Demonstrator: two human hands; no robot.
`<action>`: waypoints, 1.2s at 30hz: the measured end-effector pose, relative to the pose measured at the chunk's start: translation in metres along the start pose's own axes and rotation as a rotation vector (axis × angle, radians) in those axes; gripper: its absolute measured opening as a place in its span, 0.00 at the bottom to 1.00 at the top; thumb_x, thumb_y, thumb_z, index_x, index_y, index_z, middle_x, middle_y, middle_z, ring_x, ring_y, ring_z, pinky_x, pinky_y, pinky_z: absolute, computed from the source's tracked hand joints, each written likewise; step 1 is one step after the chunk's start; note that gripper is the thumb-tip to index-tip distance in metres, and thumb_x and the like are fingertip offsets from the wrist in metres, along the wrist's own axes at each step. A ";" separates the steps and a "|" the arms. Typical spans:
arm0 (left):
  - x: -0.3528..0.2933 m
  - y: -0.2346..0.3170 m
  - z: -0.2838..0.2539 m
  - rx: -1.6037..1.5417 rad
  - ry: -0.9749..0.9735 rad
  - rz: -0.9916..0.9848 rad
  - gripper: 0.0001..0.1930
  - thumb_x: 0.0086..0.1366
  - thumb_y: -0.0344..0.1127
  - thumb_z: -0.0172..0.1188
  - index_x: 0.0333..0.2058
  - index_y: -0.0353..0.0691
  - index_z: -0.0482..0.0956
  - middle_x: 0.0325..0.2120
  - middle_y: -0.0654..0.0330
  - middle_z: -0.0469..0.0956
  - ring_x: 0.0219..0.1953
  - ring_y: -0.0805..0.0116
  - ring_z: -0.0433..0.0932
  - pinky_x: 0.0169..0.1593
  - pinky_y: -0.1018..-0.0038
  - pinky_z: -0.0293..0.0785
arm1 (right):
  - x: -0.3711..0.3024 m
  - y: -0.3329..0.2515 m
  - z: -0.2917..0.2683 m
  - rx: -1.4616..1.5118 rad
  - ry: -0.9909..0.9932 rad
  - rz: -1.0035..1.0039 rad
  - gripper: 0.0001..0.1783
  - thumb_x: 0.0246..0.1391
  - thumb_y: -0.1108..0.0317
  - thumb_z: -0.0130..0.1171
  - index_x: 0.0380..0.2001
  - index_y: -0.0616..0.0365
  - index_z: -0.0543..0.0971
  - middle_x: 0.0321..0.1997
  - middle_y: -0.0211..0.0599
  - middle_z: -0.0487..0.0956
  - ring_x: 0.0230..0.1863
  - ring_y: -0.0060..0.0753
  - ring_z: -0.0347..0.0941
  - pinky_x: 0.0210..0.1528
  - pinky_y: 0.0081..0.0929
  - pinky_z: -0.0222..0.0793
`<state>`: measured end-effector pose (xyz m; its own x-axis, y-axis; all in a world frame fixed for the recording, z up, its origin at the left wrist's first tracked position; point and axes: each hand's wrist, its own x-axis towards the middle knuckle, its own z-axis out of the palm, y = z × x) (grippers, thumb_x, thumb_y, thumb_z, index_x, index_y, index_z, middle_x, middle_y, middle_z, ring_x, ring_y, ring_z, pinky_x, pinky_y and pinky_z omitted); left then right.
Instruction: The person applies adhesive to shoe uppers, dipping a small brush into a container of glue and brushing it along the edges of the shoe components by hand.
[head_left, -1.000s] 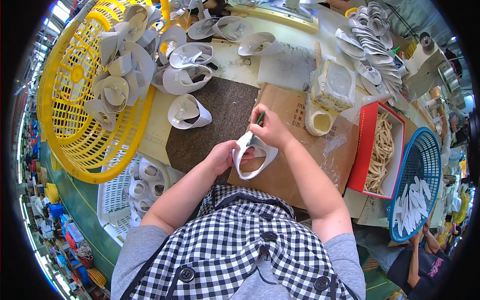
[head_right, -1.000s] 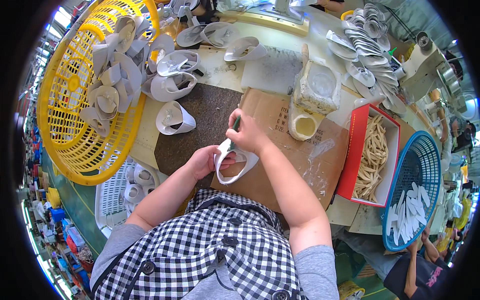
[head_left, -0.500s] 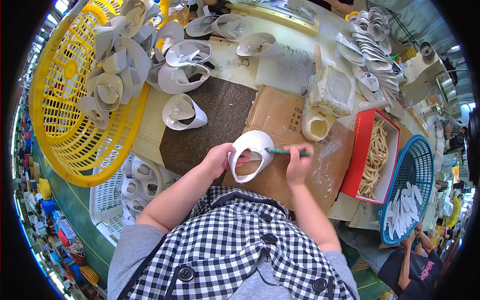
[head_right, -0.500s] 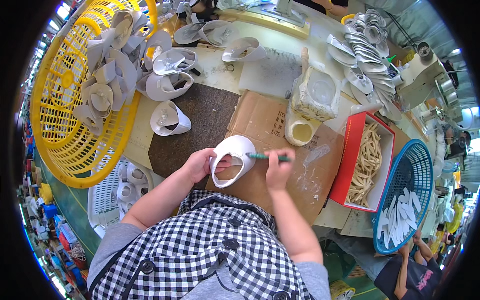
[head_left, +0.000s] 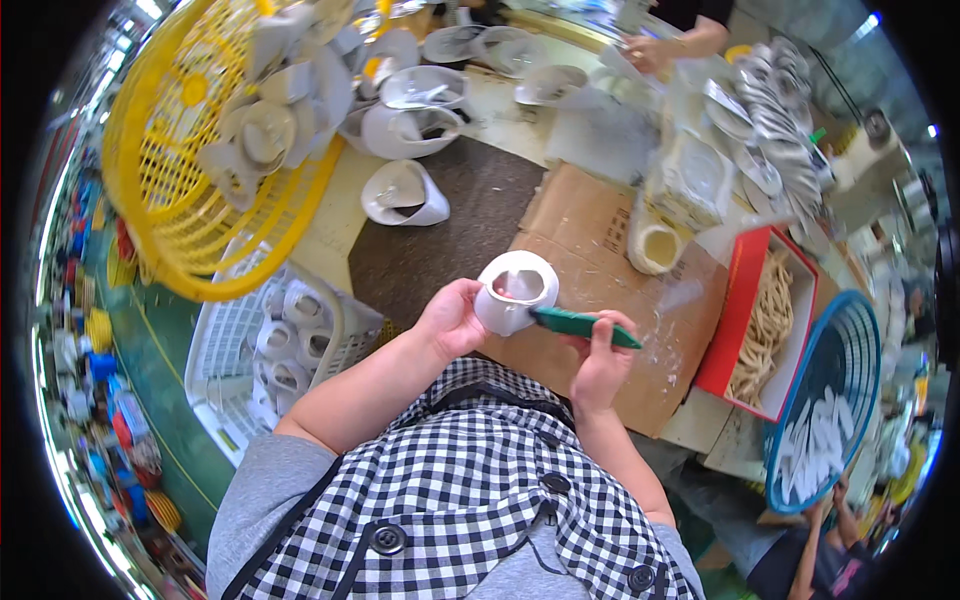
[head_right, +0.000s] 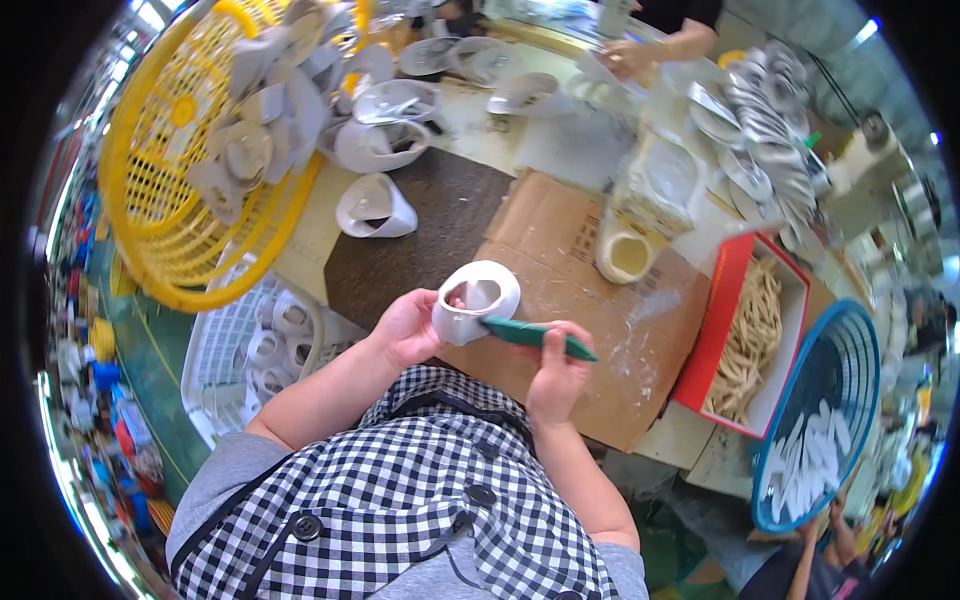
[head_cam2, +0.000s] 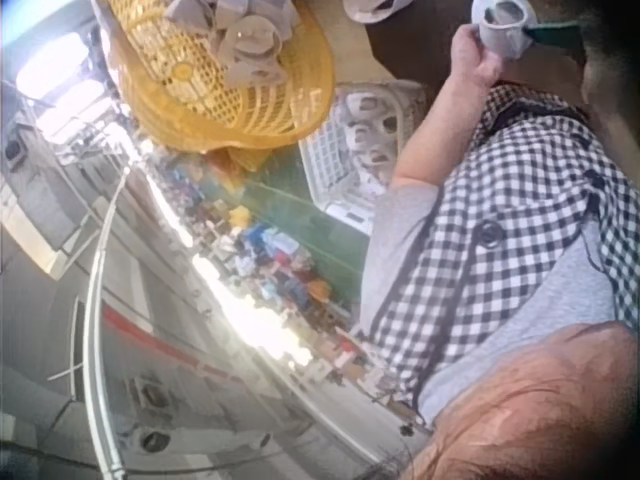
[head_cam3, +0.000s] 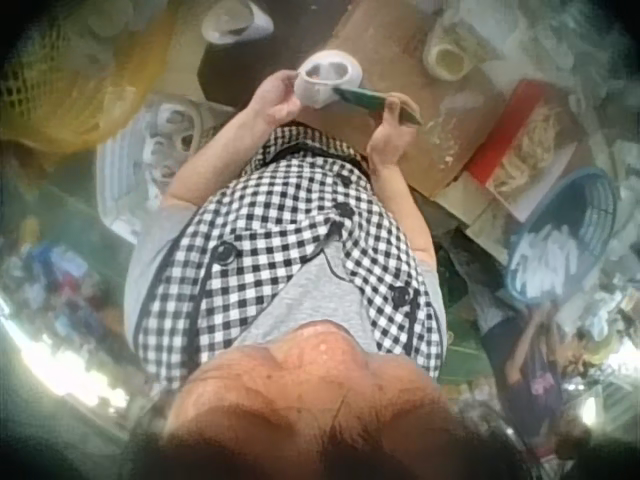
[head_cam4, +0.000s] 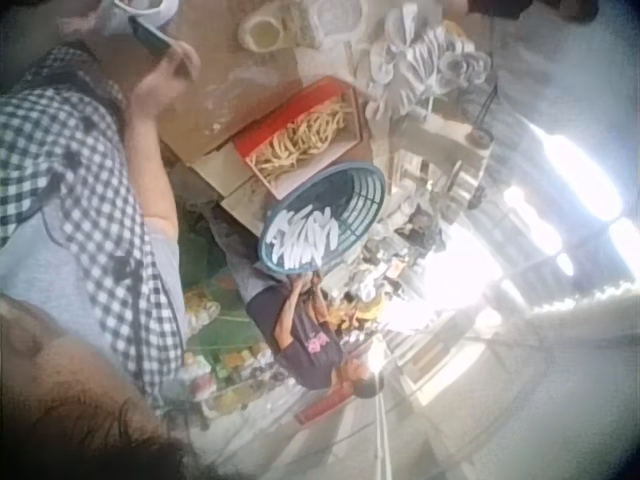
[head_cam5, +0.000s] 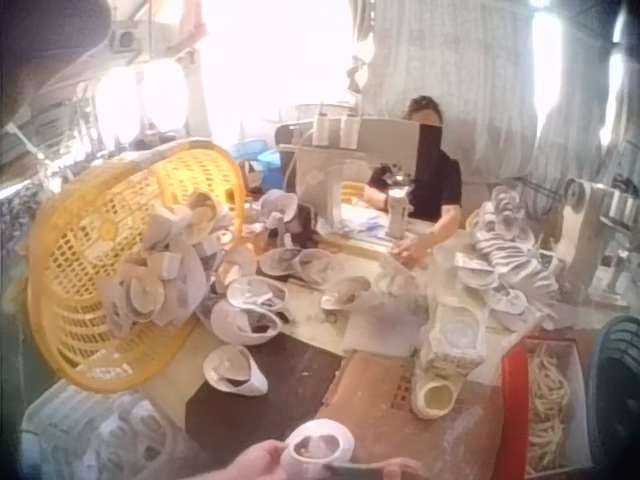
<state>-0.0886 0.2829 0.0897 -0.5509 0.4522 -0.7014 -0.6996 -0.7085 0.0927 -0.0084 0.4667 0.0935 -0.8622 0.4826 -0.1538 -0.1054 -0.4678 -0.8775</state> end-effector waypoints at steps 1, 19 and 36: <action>-0.010 0.000 -0.003 -0.052 0.008 -0.009 0.19 0.63 0.31 0.38 0.50 0.28 0.66 0.46 0.46 0.72 0.49 0.56 0.74 0.53 0.60 0.71 | 0.006 0.008 -0.003 -0.074 0.035 -0.013 0.08 0.60 0.66 0.52 0.40 0.56 0.71 0.35 0.36 0.73 0.33 0.30 0.74 0.30 0.28 0.78; -0.145 0.063 -0.285 0.160 1.175 0.827 0.09 0.51 0.31 0.62 0.31 0.36 0.75 0.24 0.57 0.72 0.24 0.66 0.72 0.30 0.63 0.73 | 0.021 0.073 0.062 -0.321 -0.309 0.180 0.12 0.59 0.60 0.54 0.39 0.57 0.71 0.35 0.32 0.72 0.30 0.24 0.73 0.23 0.17 0.75; -0.153 0.113 -0.386 1.067 1.208 1.027 0.19 0.63 0.46 0.53 0.41 0.34 0.75 0.37 0.49 0.76 0.39 0.56 0.75 0.43 0.67 0.69 | 0.078 0.064 0.187 -1.203 -1.037 -0.789 0.13 0.45 0.80 0.51 0.37 0.57 0.73 0.38 0.45 0.75 0.39 0.44 0.72 0.40 0.31 0.68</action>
<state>0.0921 -0.0755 -0.0650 -0.6400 -0.7611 -0.1054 -0.5651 0.3733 0.7357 -0.1752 0.3358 0.1103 -0.7710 -0.5416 0.3352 -0.6340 0.6027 -0.4845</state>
